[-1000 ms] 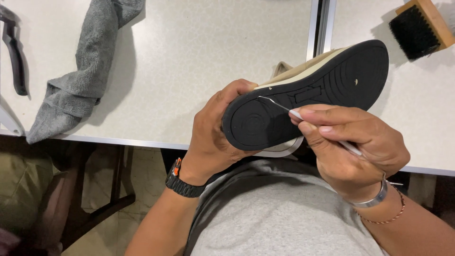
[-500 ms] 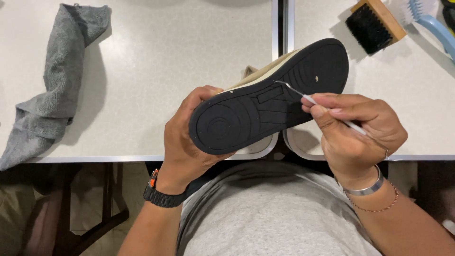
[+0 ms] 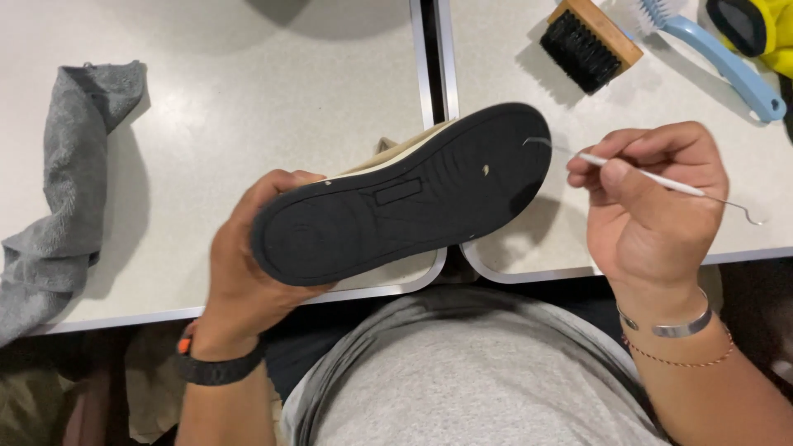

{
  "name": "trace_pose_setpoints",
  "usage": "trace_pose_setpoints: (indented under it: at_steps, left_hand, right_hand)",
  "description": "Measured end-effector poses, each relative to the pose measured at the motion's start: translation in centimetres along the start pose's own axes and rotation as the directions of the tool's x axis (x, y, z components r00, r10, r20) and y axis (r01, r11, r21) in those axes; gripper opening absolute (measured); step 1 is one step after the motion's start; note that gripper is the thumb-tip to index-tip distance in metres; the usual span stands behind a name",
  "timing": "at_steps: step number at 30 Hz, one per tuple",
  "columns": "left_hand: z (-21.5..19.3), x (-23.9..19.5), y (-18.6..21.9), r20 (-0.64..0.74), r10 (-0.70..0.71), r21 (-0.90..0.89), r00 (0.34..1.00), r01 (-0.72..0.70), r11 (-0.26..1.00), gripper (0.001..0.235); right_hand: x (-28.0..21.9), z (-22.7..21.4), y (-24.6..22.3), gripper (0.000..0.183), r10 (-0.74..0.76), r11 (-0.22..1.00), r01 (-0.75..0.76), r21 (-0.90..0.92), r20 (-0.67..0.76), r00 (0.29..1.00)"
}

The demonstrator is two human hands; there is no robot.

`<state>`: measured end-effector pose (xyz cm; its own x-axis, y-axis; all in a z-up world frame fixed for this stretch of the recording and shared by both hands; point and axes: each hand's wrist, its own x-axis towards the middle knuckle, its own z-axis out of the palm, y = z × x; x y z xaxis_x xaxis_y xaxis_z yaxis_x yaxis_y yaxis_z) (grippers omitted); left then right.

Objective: The person cleans a beige sneaker by brushing the upper with a wooden brush and scraping the sole with a metal pick. They turn the shoe to access different areas and continue brushing the sides and toe box.

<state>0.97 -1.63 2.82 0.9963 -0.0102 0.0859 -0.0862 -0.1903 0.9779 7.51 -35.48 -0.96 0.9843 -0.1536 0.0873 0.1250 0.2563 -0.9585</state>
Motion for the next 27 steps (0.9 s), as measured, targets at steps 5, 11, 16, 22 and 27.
trace_pose_setpoints:
  at_steps: [5, 11, 16, 22, 27]
  left_hand:
    - [-4.1, 1.5, -0.6, 0.201, -0.041, 0.056, 0.979, 0.031, 0.998, 0.069]
    - [-4.8, 2.8, -3.4, 0.336, 0.013, -0.198, 0.942, 0.057, 0.979, 0.065]
    - [-5.0, 2.4, -4.3, 0.303, -0.016, -0.173, 0.953, 0.072, 0.982, 0.069]
    - [-4.9, 2.6, -4.1, 0.311, 0.008, -0.205, 0.95, 0.059, 0.977, 0.066]
    - [-5.0, 2.7, -4.1, 0.317, -0.006, -0.173, 0.948, 0.064, 0.983, 0.064]
  right_hand:
    - [-0.9, -0.9, -0.4, 0.017, 0.119, 0.984, -0.15, 0.101, 0.26, 0.958]
    - [-0.7, -0.5, -1.2, 0.015, 0.153, 0.975, -0.198, 0.097, 0.344, 0.926]
    - [-0.7, 1.5, -0.5, 0.019, 0.071, 0.997, -0.059, -0.047, 0.285, 0.956]
    - [-1.2, 2.4, -0.1, 0.023, -0.066, 0.986, 0.11, -0.123, 0.319, 0.945]
    - [-2.3, 2.5, 0.5, 0.026, -0.201, 0.952, 0.256, -0.168, 0.289, 0.936]
